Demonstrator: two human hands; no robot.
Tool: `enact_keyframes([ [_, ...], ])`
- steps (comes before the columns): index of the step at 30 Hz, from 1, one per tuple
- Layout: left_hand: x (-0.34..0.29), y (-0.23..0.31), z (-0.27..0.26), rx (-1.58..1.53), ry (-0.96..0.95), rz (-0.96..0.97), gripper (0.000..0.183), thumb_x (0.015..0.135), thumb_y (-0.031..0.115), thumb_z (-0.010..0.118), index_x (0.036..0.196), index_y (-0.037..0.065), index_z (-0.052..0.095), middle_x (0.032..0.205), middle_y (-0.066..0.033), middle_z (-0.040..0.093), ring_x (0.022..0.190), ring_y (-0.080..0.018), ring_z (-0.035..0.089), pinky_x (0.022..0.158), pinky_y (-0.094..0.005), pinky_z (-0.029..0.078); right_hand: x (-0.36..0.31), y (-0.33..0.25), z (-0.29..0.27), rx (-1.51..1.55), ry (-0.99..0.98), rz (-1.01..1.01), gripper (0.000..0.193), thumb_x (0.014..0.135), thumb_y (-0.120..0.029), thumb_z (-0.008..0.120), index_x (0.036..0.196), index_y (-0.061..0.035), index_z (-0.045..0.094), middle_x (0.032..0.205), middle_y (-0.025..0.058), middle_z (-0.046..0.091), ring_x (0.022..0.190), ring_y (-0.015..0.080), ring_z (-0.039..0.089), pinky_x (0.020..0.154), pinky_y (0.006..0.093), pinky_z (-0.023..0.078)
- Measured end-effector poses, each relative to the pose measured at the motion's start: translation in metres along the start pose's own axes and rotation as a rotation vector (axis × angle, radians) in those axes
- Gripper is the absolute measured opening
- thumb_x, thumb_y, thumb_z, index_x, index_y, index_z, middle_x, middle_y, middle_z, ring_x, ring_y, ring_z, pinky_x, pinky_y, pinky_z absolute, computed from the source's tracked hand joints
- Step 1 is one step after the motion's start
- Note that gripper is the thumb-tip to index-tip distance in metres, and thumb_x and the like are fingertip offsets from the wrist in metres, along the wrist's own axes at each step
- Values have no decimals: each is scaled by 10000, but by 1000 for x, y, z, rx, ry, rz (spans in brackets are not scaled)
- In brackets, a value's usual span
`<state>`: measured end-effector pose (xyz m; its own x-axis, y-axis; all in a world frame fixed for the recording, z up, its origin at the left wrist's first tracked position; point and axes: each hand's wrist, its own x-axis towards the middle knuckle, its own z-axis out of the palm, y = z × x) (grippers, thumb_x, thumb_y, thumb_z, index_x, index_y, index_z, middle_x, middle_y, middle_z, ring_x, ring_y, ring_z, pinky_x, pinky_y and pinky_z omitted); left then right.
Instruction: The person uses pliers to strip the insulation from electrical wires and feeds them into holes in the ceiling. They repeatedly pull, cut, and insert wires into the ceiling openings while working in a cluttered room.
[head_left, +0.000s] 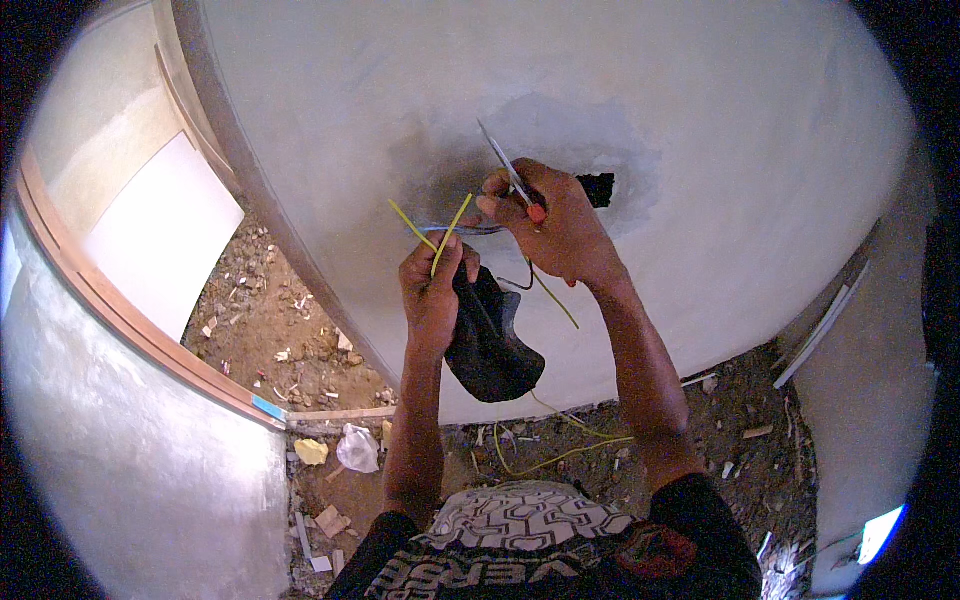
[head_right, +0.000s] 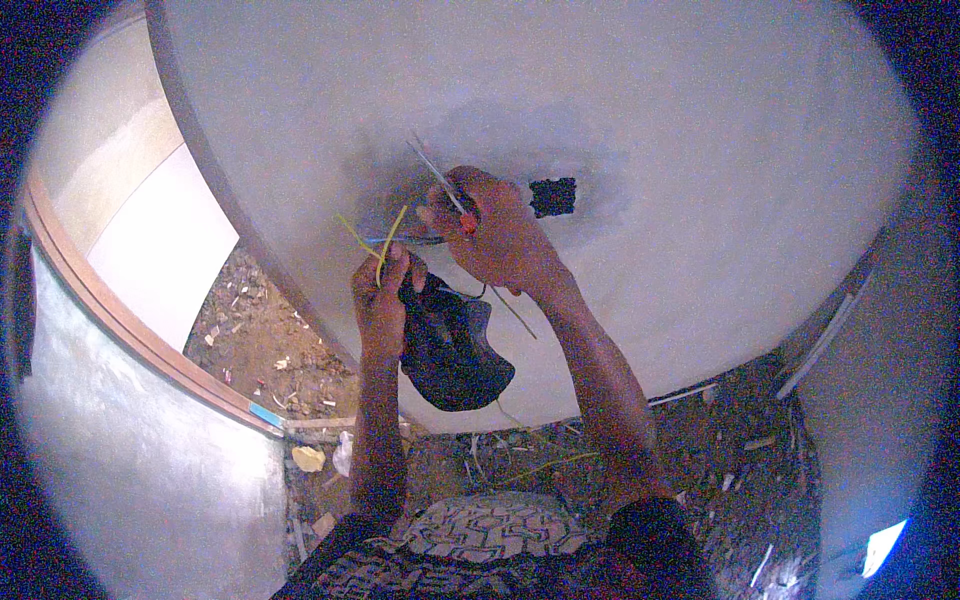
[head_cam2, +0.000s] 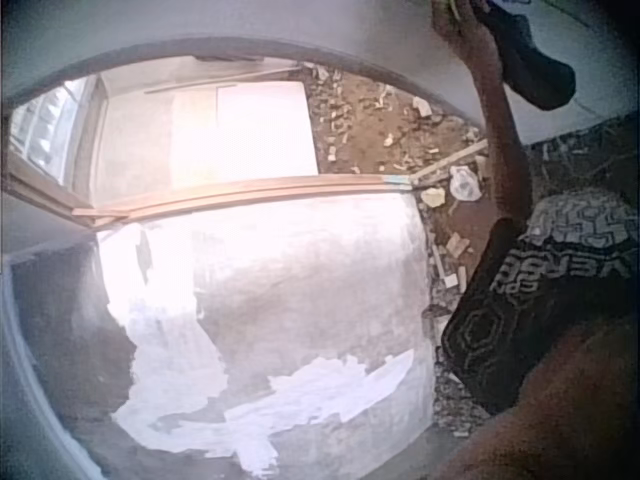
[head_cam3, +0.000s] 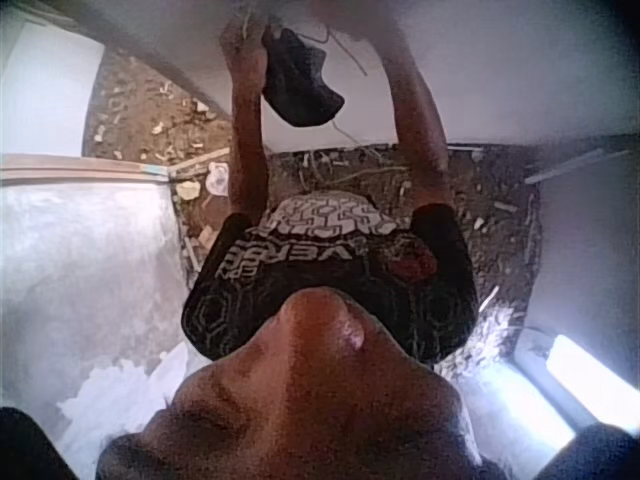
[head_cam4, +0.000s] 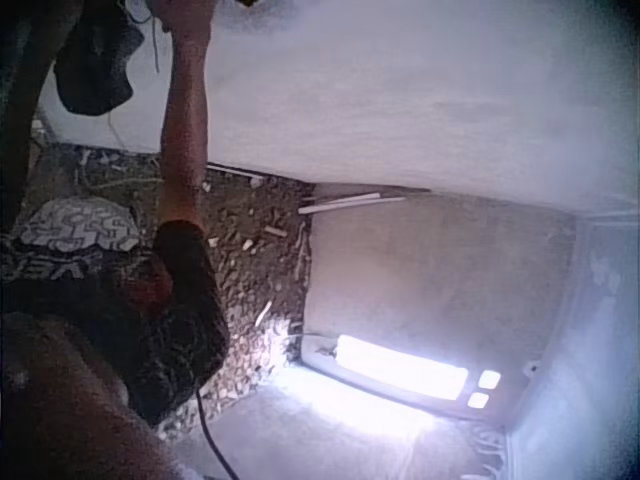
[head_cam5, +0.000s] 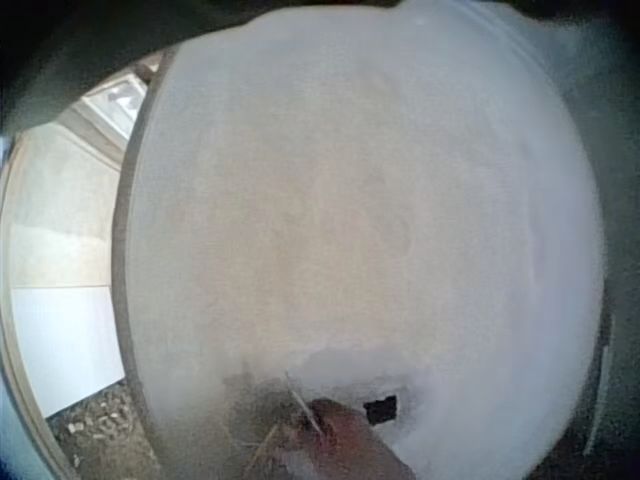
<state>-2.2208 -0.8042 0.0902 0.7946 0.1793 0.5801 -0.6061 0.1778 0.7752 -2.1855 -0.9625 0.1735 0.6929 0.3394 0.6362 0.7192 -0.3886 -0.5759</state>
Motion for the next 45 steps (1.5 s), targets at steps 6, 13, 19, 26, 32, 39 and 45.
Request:
enact_keyframes([
  [6, 5, -3, 3, -8, -5, -49, 197, 1009, 170, 516, 909, 30, 612, 653, 7, 515, 607, -81, 451, 575, -245, 351, 8, -10, -5, -136, -168, -62, 263, 855, -232, 719, 942, 3, 638, 780, 118, 655, 724, 155, 602, 683, 324, 490],
  [13, 8, 8, 11, 95, -55, -115, 128, 977, 121, 570, 925, 21, 629, 663, 19, 524, 584, -69, 455, 525, -239, 334, 11, -20, -13, -2, -262, 114, 214, 866, -183, 671, 983, -7, 635, 774, 104, 630, 685, 133, 553, 633, 328, 474],
  [19, -6, 10, 26, -67, 214, -48, 79, 932, 86, 589, 948, 32, 644, 669, 20, 555, 576, -72, 468, 508, -245, 359, 6, -12, -15, -125, -49, -87, 182, 884, -162, 643, 937, 3, 590, 706, 133, 591, 619, 171, 524, 590, 355, 442],
  [26, -11, 15, 15, 314, -46, -75, 223, 892, 73, 655, 1107, 28, 699, 667, 32, 573, 567, -55, 465, 525, -222, 373, 5, 13, -26, -247, 223, -171, 157, 895, -134, 626, 932, 10, 578, 800, 201, 609, 677, 316, 611, 620, 413, 469],
  [32, -7, 8, 8, 362, 112, -4, 174, 897, 88, 674, 1044, 12, 728, 669, 51, 560, 579, -33, 440, 520, -201, 331, -4, 42, -56, -450, 564, -169, 130, 916, -123, 604, 952, 0, 582, 875, 197, 637, 731, 360, 638, 645, 428, 494],
  [39, -1, 13, -6, 326, 176, -67, 187, 921, 174, 670, 1000, 18, 738, 641, 69, 515, 565, -34, 400, 526, -205, 300, -65, 100, -133, -835, 684, 76, 148, 878, -50, 559, 1009, -18, 620, 1001, 160, 616, 845, 333, 642, 686, 437, 539],
  [45, -4, 5, -10, 280, 112, -121, 240, 901, 180, 703, 1087, 31, 725, 660, 77, 533, 576, -24, 419, 522, -194, 309, -124, 98, -110, -632, 519, 347, 162, 925, -140, 593, 1014, -7, 622, 1031, 199, 665, 935, 393, 647, 822, 467, 511],
])
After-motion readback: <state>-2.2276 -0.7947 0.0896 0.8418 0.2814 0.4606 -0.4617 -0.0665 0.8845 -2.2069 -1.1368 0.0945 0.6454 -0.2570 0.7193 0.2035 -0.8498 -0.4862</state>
